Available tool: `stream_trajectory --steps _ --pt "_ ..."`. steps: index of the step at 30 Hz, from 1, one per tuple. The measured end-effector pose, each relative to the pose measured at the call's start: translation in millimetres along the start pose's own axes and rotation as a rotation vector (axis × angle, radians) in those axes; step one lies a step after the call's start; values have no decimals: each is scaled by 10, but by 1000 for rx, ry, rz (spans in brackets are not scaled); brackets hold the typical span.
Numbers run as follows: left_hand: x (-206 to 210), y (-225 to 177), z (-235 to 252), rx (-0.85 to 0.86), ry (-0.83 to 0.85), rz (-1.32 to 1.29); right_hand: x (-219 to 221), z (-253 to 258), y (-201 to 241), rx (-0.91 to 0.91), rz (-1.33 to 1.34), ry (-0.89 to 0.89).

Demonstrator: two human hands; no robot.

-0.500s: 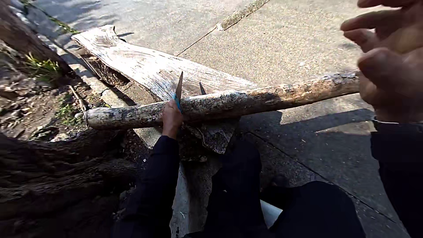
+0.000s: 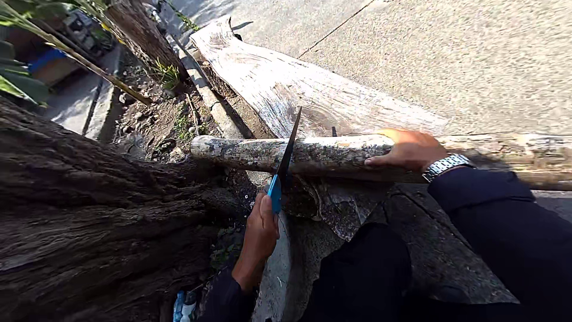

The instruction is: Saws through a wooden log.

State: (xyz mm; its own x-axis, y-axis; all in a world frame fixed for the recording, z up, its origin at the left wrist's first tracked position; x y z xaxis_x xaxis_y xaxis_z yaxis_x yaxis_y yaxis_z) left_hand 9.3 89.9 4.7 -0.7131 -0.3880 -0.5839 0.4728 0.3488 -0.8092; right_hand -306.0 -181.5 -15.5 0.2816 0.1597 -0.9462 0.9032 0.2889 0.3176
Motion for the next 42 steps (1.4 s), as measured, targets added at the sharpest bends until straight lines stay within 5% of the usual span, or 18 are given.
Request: stream_trajectory --steps 3,5,10,12,21,26,30,37,39,42 --pt "-330 78 -735 -43 -40 -56 -30 46 1 36 32 16" --pt "-348 33 -734 -46 -72 -47 -37 62 -2 33 29 -19" --pt "370 -193 709 -39 -29 14 155 -314 8 -94 10 -254" --pt "514 -325 934 -81 8 -60 133 -344 -19 -85 -11 -247" --pt "-399 330 -836 -12 -33 -91 97 -153 28 -19 3 -135" --pt "75 142 210 -57 -18 -44 179 -421 49 -69 7 -282" --pt "369 -116 644 -95 56 -160 174 -431 21 -28 16 -210" --pt "-377 452 -825 -4 -7 -219 116 -214 6 -9 24 -181" --pt "-360 359 -670 -14 -44 -174 130 -251 30 -18 12 -225" --pt "85 134 263 -59 -36 -111 207 -441 44 -43 -3 -309"
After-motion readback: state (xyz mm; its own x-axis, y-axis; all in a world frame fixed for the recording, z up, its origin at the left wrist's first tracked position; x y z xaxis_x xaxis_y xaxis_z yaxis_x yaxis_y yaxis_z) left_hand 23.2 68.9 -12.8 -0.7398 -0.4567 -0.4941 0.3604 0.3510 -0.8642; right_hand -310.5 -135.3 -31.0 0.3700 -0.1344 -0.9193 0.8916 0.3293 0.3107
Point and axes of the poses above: each hand's wrist, its own z-axis towards the middle knuckle, its own x-axis out of the palm, y = z × x, the point moved 4 cm from there along z, towards the middle knuckle, and after that the axes turned 7 degrees about -y, right-handed, at the moved point
